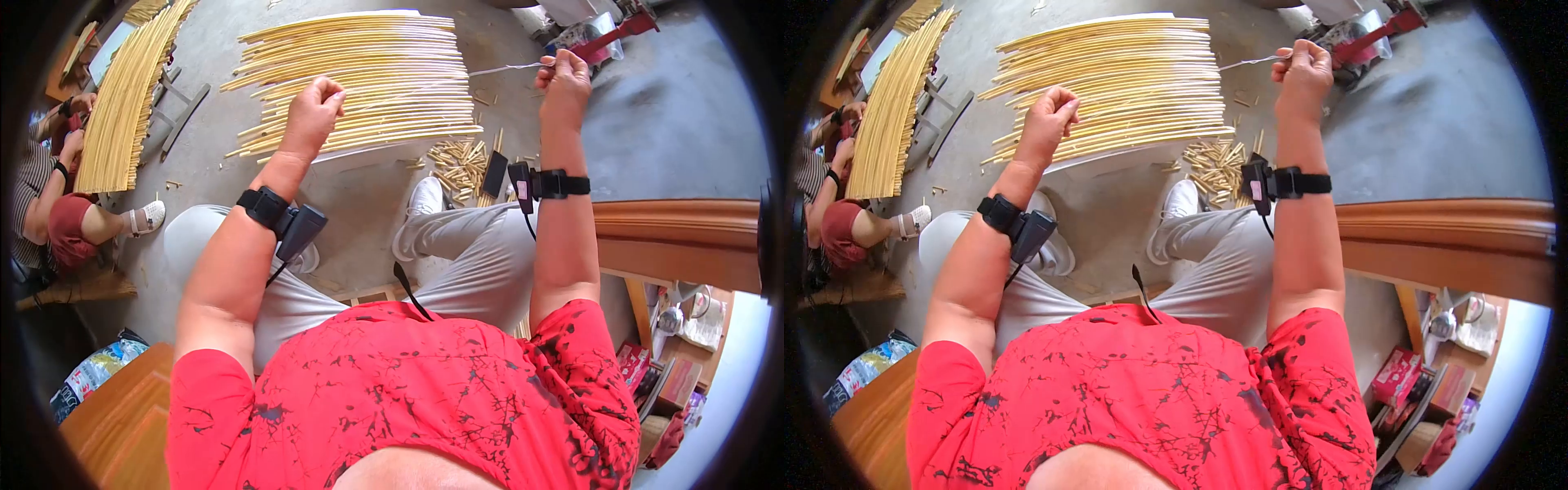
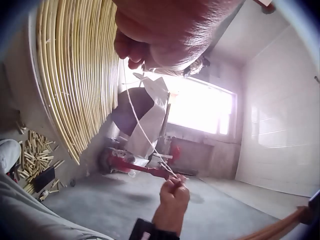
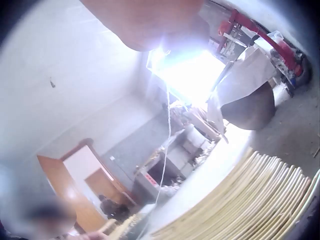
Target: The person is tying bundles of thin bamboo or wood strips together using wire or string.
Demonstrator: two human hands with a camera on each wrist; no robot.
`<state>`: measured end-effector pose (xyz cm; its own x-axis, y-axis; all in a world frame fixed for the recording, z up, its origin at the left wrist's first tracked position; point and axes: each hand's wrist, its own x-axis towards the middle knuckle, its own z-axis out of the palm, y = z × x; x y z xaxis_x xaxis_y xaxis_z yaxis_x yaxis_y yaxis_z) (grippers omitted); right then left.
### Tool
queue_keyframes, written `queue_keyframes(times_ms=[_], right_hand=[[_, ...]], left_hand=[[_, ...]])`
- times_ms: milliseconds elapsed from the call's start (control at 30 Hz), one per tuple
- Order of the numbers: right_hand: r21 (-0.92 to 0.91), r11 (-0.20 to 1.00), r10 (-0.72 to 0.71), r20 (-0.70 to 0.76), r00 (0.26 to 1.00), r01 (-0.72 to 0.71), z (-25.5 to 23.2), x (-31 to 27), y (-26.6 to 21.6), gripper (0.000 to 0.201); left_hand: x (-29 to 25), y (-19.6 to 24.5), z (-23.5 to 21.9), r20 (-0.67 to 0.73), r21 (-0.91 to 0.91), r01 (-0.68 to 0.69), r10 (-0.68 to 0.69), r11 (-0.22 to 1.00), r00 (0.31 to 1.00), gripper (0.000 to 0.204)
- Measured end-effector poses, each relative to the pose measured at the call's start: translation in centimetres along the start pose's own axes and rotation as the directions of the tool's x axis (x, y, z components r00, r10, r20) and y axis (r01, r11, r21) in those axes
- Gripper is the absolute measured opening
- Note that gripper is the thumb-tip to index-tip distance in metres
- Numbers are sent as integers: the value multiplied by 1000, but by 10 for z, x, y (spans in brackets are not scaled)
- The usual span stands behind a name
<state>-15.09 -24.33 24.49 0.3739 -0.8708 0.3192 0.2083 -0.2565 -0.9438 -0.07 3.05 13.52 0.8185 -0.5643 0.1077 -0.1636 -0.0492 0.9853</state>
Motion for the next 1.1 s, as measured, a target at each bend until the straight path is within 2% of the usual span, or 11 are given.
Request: queue_keyframes(times_ms=[167, 267, 400, 533, 633, 667, 700, 733, 767, 833, 1100], right_hand=[[237, 968, 82, 0, 997, -79, -28, -30, -12, 9], [352, 924, 152, 21, 988, -150, -36, -46, -6, 8], [404, 899, 192, -16, 981, -169, -48, -51, 1, 8], [571, 737, 251, 263, 932, -360, -62, -53, 21, 8], [648, 608, 136, 484, 864, -459, -67, -53, 20, 11], [649, 599, 145, 489, 860, -470, -69, -53, 15, 11], [656, 557, 107, 551, 828, -509, -71, -53, 11, 13], [660, 516, 66, 605, 793, -546, -72, -52, 11, 14], [657, 494, 55, 630, 774, -570, -72, -52, 12, 15], [657, 490, 35, 642, 766, -573, -71, -52, 12, 15], [663, 469, -10, 664, 747, -584, -68, -51, 6, 17]], left_hand=[[-20, -16, -17, 198, -163, 353, -320, 921, 926, 10], [-38, -23, -24, 225, -148, 396, -359, 906, 906, 11], [-55, -30, -25, 232, -43, 591, -568, 805, 790, 9], [-90, -34, -9, 219, -171, 699, -665, 694, 714, 23], [-96, -43, 7, -84, 353, 570, -581, 742, 809, 36], [-92, -58, 8, -94, 357, 578, -588, 734, 803, 36], [-86, -80, 10, -72, 502, 256, -255, 826, 964, 36], [-78, -94, 11, 14, 620, -90, 104, 780, 995, 37], [-71, -92, 16, 16, 623, -85, 96, 777, 995, 37], [-55, -88, 32, 164, 699, -343, 326, 628, 931, 34], [-18, -111, 64, 218, 816, -378, 373, 436, 902, 31]])
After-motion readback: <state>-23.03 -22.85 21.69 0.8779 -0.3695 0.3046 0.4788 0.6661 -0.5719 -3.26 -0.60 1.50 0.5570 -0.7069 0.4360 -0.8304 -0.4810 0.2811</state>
